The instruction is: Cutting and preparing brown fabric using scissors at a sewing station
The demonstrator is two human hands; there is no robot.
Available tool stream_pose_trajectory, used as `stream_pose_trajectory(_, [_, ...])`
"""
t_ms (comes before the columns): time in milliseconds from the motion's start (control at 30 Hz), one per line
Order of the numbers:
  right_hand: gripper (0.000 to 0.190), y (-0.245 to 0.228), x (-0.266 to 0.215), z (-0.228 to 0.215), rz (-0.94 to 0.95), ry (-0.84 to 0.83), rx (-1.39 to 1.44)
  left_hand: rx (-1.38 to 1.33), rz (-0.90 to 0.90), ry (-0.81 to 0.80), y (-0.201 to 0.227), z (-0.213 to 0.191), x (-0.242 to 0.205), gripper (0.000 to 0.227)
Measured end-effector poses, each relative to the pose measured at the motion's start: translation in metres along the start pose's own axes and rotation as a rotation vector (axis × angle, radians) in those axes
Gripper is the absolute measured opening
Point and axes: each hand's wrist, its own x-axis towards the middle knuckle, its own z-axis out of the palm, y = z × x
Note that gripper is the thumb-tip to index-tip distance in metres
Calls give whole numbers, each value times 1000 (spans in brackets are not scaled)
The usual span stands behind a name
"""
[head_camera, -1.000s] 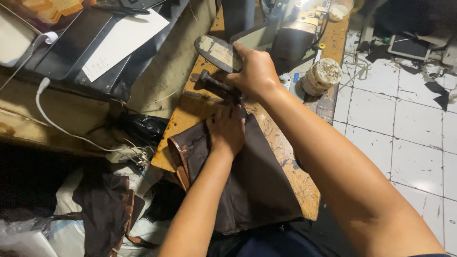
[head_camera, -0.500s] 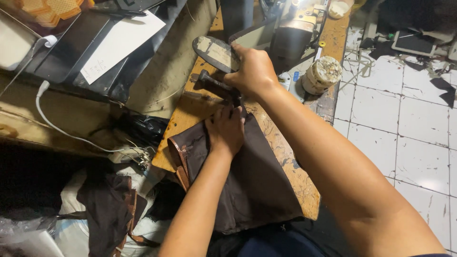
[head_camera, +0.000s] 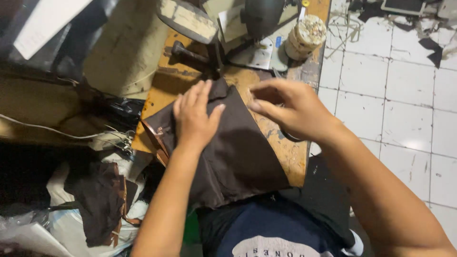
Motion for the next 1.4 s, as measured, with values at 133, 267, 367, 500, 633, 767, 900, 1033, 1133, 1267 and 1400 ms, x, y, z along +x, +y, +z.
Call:
stream_pose_trajectory(133, [22,-6,-114,-43,278,-438,296,-81,63,403,-32,-39,-65,68])
stream_pose_trajectory(267, [23,56,-224,-13,526,-572,375,-409,-271,575,-78,-28,-161,85])
stream_pose_trajectory(367, [73,126,-290,46,679,-283,127,-995,-474,471,-84,11,-197,63])
stream_pose_trajectory(500, [64,104,-258,89,798,-65,575,-1322,-680,231,-161,71,-255,68])
stream_pose_trajectory(633, [38,142,-291,132,994,265,820,-1234,-755,98,-133,44,-236,39])
stream_pose_trajectory(767, [20,86,-281,117,1035,315,925,-1131,-773,204,-91,8,-210,12])
stream_pose_trajectory(900, [19,51,-271,109,1019,214,1012,-1225,-748,290,-111,6,-199,13])
stream_pose_trajectory(1033, [16,40,-268,113,1041,139,1036,-1445,-912,200,-83,-11,-183,29])
stream_pose_trajectory(1133, [20,46,-271,111,1027,35,1043,-1377,-1023,87,-65,-15,-179,77])
stream_pose_trajectory(1267, [23,54,-276,115,1028,-3,1028,-1181,-947,123,-119,18,-214,54])
stream_pose_trajectory(1400, [20,59,-276,111,969,-28,889,-1262,-806,230,-98,-1,-198,24])
